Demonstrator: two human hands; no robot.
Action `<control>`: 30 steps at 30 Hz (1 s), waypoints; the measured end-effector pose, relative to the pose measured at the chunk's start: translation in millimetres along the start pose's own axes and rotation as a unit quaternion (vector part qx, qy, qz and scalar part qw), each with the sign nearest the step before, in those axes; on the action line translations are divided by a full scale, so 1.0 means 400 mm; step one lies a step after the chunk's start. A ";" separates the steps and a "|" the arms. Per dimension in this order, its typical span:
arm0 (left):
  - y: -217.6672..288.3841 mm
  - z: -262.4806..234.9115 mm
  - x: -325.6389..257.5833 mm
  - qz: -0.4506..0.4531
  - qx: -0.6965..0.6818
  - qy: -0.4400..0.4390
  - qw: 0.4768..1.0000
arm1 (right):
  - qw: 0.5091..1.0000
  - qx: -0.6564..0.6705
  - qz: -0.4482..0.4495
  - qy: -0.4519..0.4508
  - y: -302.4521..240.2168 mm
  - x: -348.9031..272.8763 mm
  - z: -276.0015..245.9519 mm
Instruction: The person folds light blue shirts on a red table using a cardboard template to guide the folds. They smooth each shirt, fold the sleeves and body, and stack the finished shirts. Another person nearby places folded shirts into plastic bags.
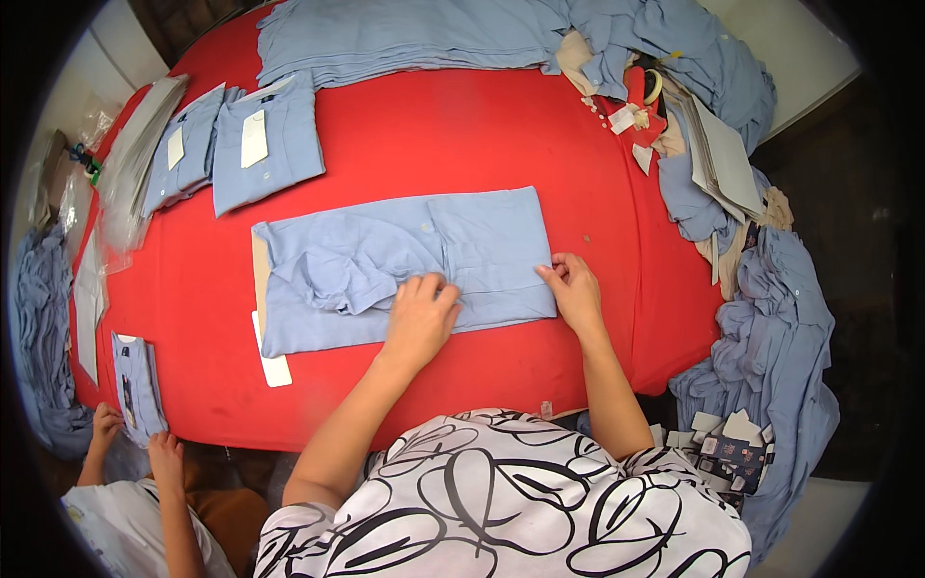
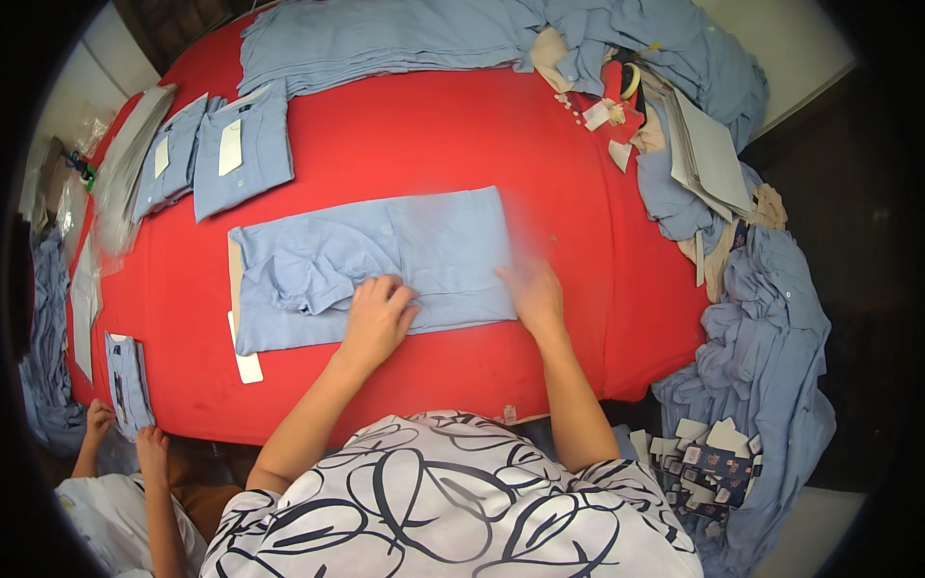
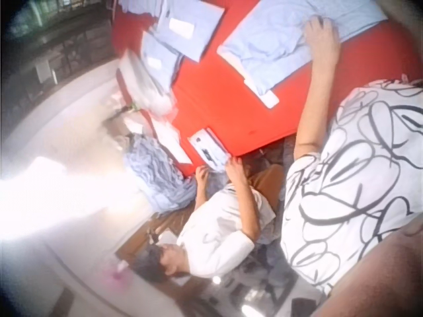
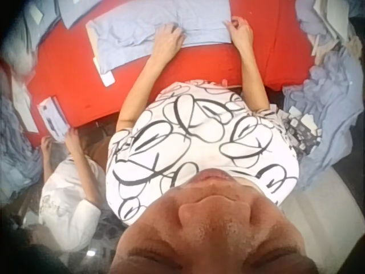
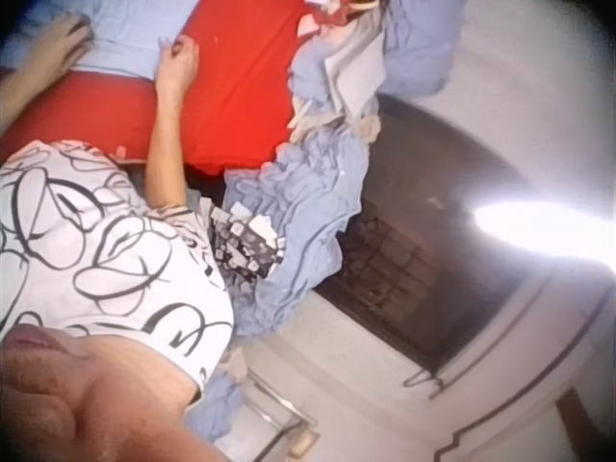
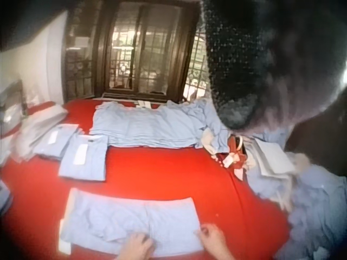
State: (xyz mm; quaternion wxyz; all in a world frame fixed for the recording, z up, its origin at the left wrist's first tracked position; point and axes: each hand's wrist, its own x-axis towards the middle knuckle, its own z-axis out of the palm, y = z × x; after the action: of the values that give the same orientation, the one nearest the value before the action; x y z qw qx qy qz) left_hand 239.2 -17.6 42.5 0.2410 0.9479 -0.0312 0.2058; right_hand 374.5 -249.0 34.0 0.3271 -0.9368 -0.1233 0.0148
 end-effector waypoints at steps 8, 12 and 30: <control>0.090 -0.045 0.053 -0.123 -0.224 0.067 0.964 | 0.971 0.219 0.040 -0.084 -0.117 -0.005 -0.030; 0.079 -0.034 0.126 -0.343 -0.465 0.046 0.815 | 0.917 0.297 -0.157 -0.217 -0.275 -0.074 -0.049; -0.368 -0.328 -0.156 -0.499 0.055 0.059 0.863 | 0.818 0.421 0.050 -0.389 -0.348 -0.075 0.165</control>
State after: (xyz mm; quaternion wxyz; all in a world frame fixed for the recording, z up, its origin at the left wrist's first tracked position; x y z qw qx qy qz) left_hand 156.1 171.3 56.6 0.2603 0.8345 0.4719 0.1144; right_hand 307.5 -110.9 66.2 0.6135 -0.6287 -0.1748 0.4447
